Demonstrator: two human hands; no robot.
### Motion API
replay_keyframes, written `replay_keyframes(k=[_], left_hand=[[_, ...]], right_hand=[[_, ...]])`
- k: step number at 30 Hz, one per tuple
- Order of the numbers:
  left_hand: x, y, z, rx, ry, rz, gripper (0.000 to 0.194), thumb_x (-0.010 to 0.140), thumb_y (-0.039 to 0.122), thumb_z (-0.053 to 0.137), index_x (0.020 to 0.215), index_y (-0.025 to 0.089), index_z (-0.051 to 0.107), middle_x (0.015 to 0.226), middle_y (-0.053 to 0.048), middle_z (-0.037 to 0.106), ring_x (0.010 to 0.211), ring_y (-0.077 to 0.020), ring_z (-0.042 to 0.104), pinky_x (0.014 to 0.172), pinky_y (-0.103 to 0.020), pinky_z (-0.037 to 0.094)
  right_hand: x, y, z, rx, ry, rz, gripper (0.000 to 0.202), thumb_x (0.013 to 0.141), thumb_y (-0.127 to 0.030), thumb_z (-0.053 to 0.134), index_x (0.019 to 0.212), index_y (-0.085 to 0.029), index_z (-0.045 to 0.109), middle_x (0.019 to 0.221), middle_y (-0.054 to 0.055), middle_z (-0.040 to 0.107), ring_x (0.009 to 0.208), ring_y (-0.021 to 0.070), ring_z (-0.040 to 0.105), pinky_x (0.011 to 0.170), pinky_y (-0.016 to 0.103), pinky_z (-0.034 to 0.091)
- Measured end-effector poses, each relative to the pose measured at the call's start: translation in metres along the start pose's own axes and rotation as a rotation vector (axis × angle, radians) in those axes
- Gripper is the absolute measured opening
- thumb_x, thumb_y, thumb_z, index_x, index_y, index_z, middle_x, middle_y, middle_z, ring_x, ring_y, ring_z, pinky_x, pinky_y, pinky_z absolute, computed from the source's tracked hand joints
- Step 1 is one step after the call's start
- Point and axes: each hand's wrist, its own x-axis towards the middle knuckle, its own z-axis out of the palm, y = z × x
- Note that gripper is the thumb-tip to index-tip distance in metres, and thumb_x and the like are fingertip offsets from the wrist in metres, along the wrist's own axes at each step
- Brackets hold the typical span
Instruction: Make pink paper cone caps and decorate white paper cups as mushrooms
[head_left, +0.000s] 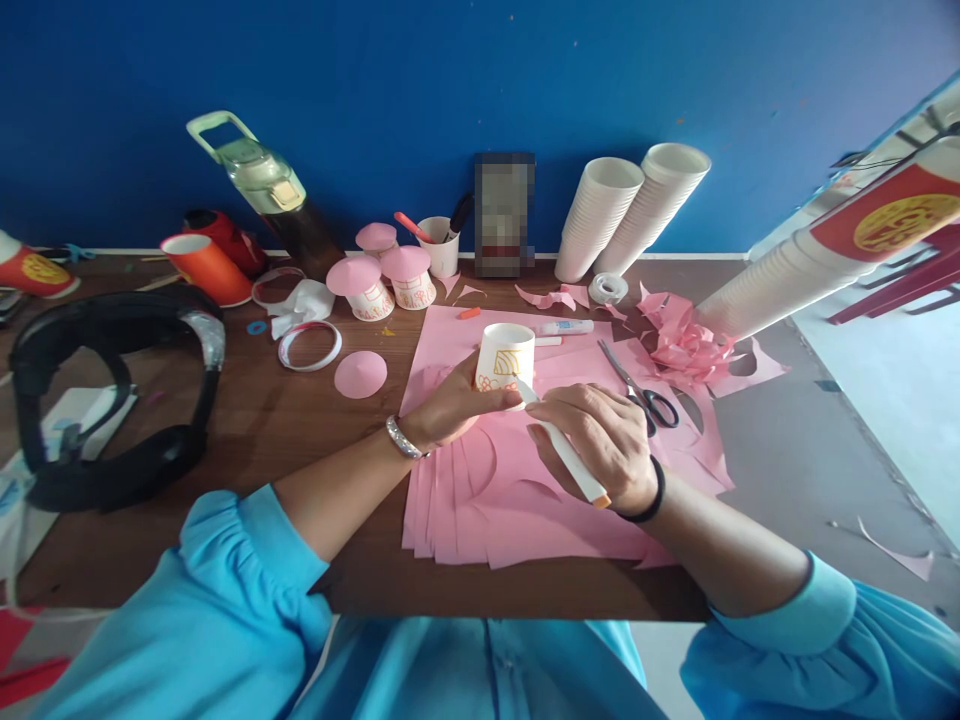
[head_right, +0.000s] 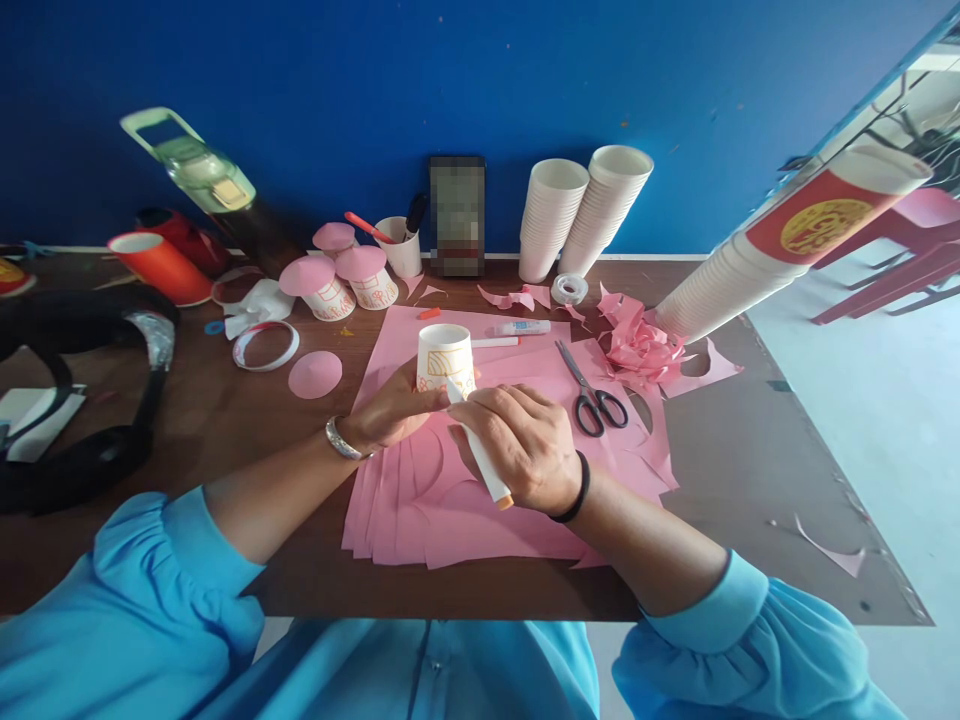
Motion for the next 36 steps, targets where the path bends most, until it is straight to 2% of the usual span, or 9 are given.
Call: replay_keyframes(k=[10, 17, 24, 29, 36], left_hand=[[0.0, -0.0012, -0.0013, -0.012, 0.002, -0.002, 0.045, 0.078, 0.038, 0.088, 0.111, 0.019, 0.064, 0.099, -0.004, 0.068, 0.095, -0.0202, 0.063, 0.09, -0.037, 0.048], [0.0001, -0.0002, 0.0001, -0.004, 0.001, 0.003, 0.051, 0.078, 0.037, 0.087, 0.12, 0.021, 0.062, 0.109, -0.007, 0.071, 0.104, -0.0239, 0.065, 0.09, -0.038, 0.048], [-0.0011, 0.005, 0.0039, 0.003, 0.014, 0.002, 0.053, 0.079, 0.034, 0.087, 0.123, 0.023, 0.059, 0.115, -0.007, 0.069, 0.107, -0.0233, 0.064, 0.09, -0.037, 0.049], [-0.0009, 0.0037, 0.002, 0.01, 0.0, -0.004, 0.05, 0.079, 0.035, 0.086, 0.12, 0.022, 0.06, 0.119, -0.009, 0.069, 0.11, -0.025, 0.064, 0.092, -0.039, 0.049], [-0.0012, 0.0021, 0.0023, 0.008, 0.006, -0.016, 0.053, 0.078, 0.033, 0.087, 0.122, 0.023, 0.059, 0.12, -0.008, 0.068, 0.113, -0.0269, 0.064, 0.091, -0.04, 0.05]], right_hand=[[0.0009, -0.0003, -0.0009, 0.0, -0.012, 0.017, 0.026, 0.091, -0.01, 0.06, 0.116, -0.017, 0.06, 0.086, 0.007, 0.073, 0.071, 0.0187, 0.07, 0.062, 0.031, 0.057], [0.003, 0.0009, -0.0027, -0.025, 0.046, 0.001, 0.019, 0.092, -0.011, 0.062, 0.11, -0.016, 0.06, 0.082, 0.007, 0.072, 0.068, 0.018, 0.068, 0.06, 0.031, 0.057], [0.0037, 0.0039, -0.0048, -0.041, 0.06, 0.026, 0.024, 0.092, -0.011, 0.062, 0.114, -0.018, 0.059, 0.084, 0.007, 0.072, 0.07, 0.0182, 0.068, 0.061, 0.03, 0.056], [0.0034, 0.0041, -0.0043, -0.057, 0.049, 0.036, 0.022, 0.092, -0.011, 0.062, 0.113, -0.018, 0.059, 0.086, 0.007, 0.073, 0.071, 0.018, 0.069, 0.062, 0.029, 0.056], [0.0011, 0.0049, -0.0031, -0.022, 0.037, 0.029, 0.03, 0.09, -0.009, 0.063, 0.119, -0.017, 0.059, 0.088, 0.008, 0.073, 0.072, 0.0192, 0.07, 0.063, 0.03, 0.056]])
